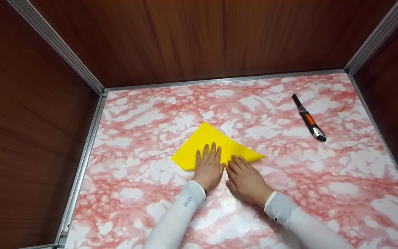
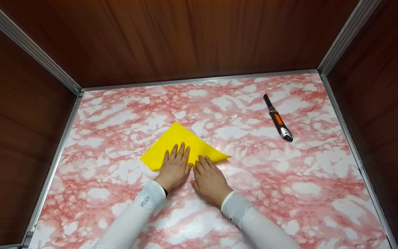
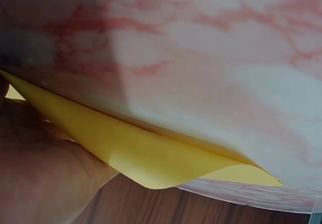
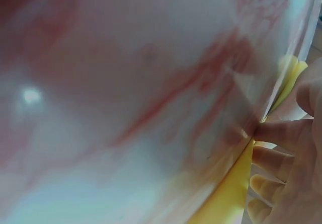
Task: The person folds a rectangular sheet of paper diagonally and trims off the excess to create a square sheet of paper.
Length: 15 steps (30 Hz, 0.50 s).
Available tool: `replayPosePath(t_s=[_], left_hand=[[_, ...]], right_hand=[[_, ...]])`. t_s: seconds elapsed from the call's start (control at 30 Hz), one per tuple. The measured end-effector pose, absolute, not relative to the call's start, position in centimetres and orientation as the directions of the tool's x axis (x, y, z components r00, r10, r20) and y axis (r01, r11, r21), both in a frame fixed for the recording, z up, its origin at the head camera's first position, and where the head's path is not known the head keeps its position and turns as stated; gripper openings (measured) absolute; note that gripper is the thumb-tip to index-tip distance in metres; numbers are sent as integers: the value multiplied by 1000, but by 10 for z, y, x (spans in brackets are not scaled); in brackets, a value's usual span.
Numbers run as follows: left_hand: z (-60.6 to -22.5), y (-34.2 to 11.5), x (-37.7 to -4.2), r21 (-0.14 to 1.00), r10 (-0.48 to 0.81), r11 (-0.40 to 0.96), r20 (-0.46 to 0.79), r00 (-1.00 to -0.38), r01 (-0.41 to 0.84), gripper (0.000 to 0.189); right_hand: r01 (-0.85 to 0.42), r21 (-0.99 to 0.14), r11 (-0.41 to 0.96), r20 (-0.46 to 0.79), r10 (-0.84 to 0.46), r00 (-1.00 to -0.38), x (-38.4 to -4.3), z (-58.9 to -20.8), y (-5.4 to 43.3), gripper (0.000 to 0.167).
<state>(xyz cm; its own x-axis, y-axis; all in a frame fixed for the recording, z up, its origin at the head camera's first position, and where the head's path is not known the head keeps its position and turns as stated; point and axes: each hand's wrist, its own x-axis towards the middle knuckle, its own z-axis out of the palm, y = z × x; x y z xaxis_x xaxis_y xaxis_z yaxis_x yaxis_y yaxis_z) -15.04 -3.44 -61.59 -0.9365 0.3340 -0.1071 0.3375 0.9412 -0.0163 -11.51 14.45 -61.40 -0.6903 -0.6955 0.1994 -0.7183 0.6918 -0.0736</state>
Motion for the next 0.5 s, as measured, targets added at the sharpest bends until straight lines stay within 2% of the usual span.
replayPosePath(t_s=[0.13,0.3,0.5], left_hand=[[-612,-36,-142,-86,382,918,-78,-921,388,60],[-603,-34,-116,-154,481,859,-85,-872,489,57],[-604,-33,-92,-151,498,844,-141,-856,515,62]], right_hand=[[-729,-94,678,260,-690,-675,-116,-615,142,47],[-732,-95,675,291,-685,-668,-117,-617,143,46],[-717,-94,690,267,-677,-686,-117,-619,143,44]])
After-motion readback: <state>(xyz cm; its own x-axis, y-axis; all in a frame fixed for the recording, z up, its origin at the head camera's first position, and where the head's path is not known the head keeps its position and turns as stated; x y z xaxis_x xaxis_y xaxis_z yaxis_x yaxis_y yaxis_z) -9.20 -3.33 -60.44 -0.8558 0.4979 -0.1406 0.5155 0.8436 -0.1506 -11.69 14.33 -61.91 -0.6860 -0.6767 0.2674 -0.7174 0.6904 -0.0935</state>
